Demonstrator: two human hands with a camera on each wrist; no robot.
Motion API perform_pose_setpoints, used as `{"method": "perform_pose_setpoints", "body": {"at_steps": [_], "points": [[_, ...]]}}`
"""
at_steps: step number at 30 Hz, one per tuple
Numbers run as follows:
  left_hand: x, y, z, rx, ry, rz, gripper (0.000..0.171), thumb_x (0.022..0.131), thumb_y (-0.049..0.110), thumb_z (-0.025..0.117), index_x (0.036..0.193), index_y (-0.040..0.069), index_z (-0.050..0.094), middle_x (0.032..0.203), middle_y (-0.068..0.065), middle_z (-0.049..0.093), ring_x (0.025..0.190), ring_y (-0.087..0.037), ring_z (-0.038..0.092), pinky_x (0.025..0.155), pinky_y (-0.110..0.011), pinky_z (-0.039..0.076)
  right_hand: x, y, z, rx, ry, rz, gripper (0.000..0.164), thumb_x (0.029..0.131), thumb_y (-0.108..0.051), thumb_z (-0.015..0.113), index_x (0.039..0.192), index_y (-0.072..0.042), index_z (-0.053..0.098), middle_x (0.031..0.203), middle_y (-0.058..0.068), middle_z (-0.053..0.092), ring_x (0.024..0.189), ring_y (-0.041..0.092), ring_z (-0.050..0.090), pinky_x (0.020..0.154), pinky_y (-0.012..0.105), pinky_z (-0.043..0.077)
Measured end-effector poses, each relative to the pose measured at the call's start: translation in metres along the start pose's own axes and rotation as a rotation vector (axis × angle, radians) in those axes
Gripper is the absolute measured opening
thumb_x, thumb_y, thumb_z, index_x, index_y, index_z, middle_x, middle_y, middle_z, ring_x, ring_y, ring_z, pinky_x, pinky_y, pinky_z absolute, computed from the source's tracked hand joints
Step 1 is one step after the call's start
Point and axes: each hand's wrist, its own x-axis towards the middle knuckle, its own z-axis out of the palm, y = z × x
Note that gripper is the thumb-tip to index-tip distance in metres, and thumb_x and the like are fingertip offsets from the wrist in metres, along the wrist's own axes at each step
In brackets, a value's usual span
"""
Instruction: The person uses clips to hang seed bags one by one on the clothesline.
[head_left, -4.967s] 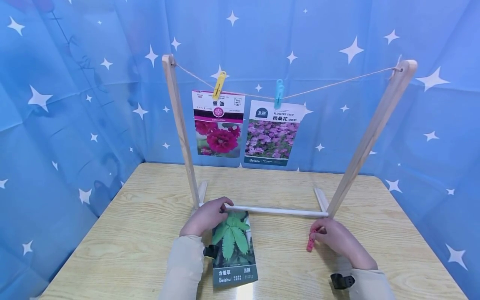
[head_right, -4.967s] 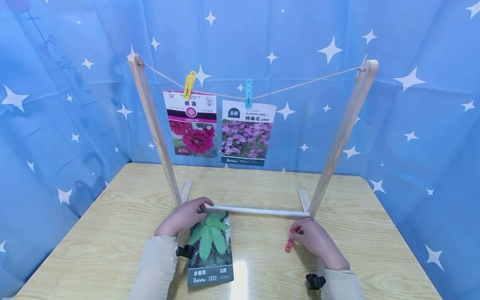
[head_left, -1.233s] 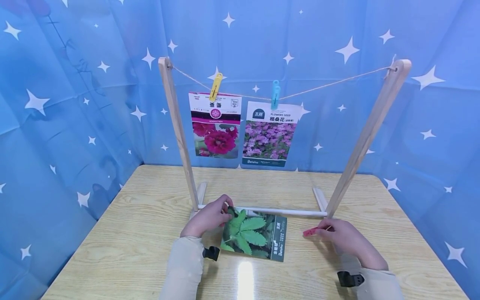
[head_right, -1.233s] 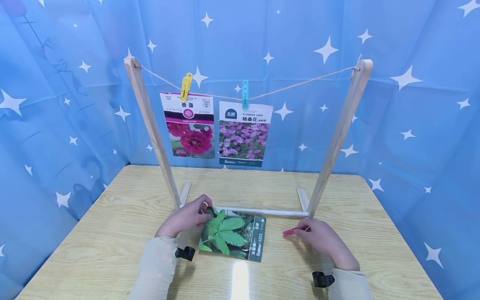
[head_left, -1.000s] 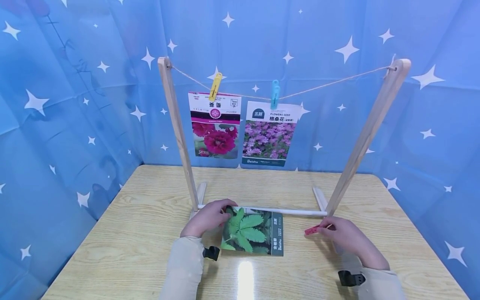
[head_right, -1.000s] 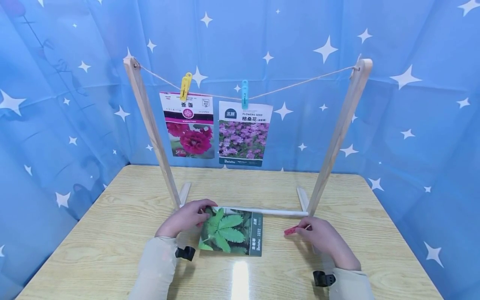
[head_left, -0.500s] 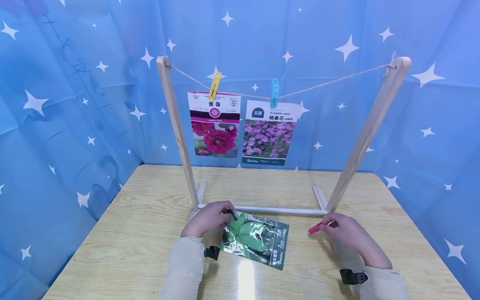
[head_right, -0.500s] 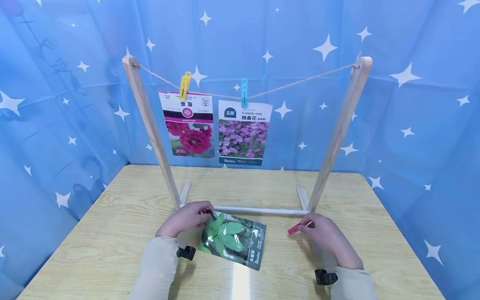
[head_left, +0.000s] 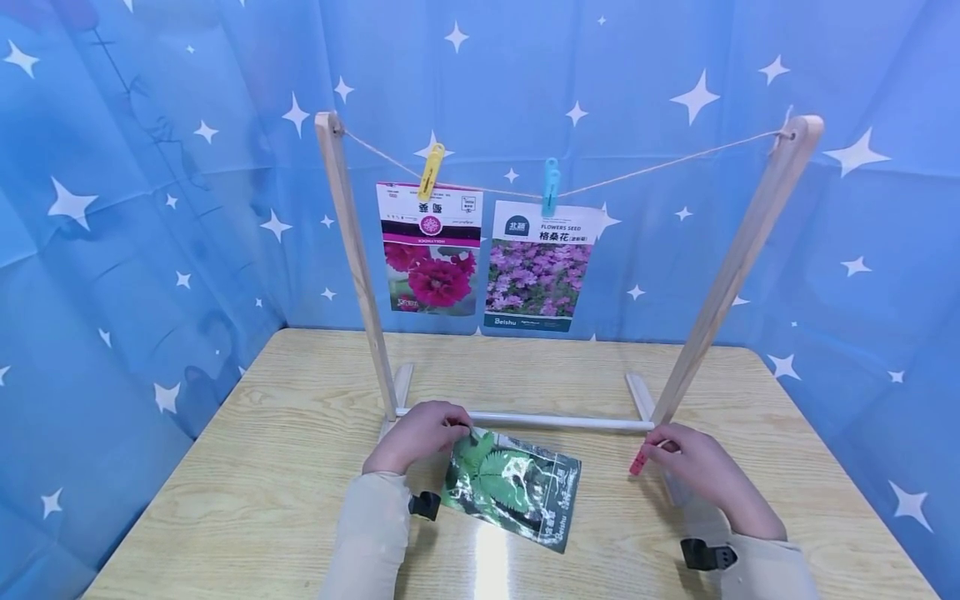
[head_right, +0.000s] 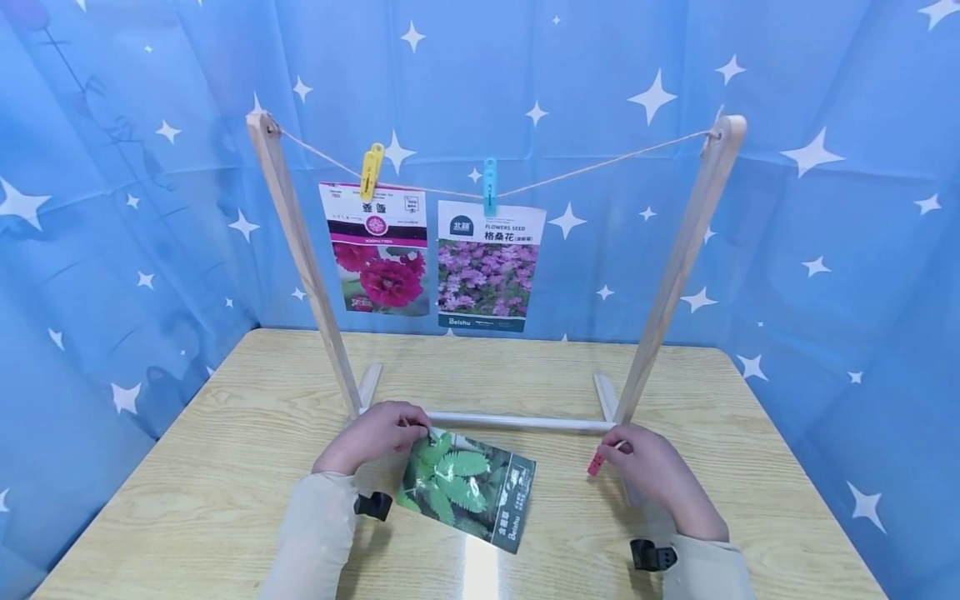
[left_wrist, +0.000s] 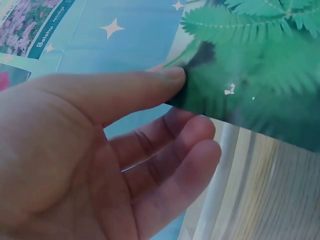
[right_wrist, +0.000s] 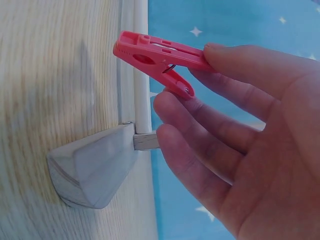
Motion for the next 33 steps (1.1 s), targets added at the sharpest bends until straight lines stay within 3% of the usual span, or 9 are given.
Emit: {"method": "perform_pose_setpoints", "body": {"at_steps": [20,29,33], "points": [[0.001,0.008,-0.001,-0.073,0.085,0.020,0.011,0.089,0.022,0.055,0.093,0.025,0.065,0.084,0.008,0.061,0.069,-0.014,0.058,0.061,-0.027,0.047,-0.001,0.002,-0.004,-0.062,0.063,-0.015,0.009,0.086,-0.023,0.059,0.085,-0.016,0.064,0.083,-0.004,0.060,0.079,0.017,0.056,0.063,0.033,0.044],[0.006,0.014,0.001,-0.042,0.256,0.126,0.013,0.089,0.024,0.056,0.097,0.025,0.065,0.091,0.015,0.060,0.077,-0.005,0.056,0.067,-0.024,0.047,-0.003,0.004,-0.006,-0.077,0.086,-0.010,0.010,0.087,-0.027,0.058,0.084,-0.019,0.064,0.086,-0.004,0.061,0.080,0.018,0.056,0.063,0.034,0.043],[0.008,0.018,0.003,-0.042,0.323,0.142,0.012,0.088,0.025,0.057,0.096,0.026,0.066,0.089,0.016,0.059,0.079,-0.004,0.054,0.067,-0.023,0.047,-0.003,0.004,-0.008,-0.076,0.088,-0.002,0.011,0.087,-0.029,0.058,0.084,-0.020,0.064,0.089,-0.002,0.061,0.081,0.017,0.055,0.062,0.033,0.042]]}}
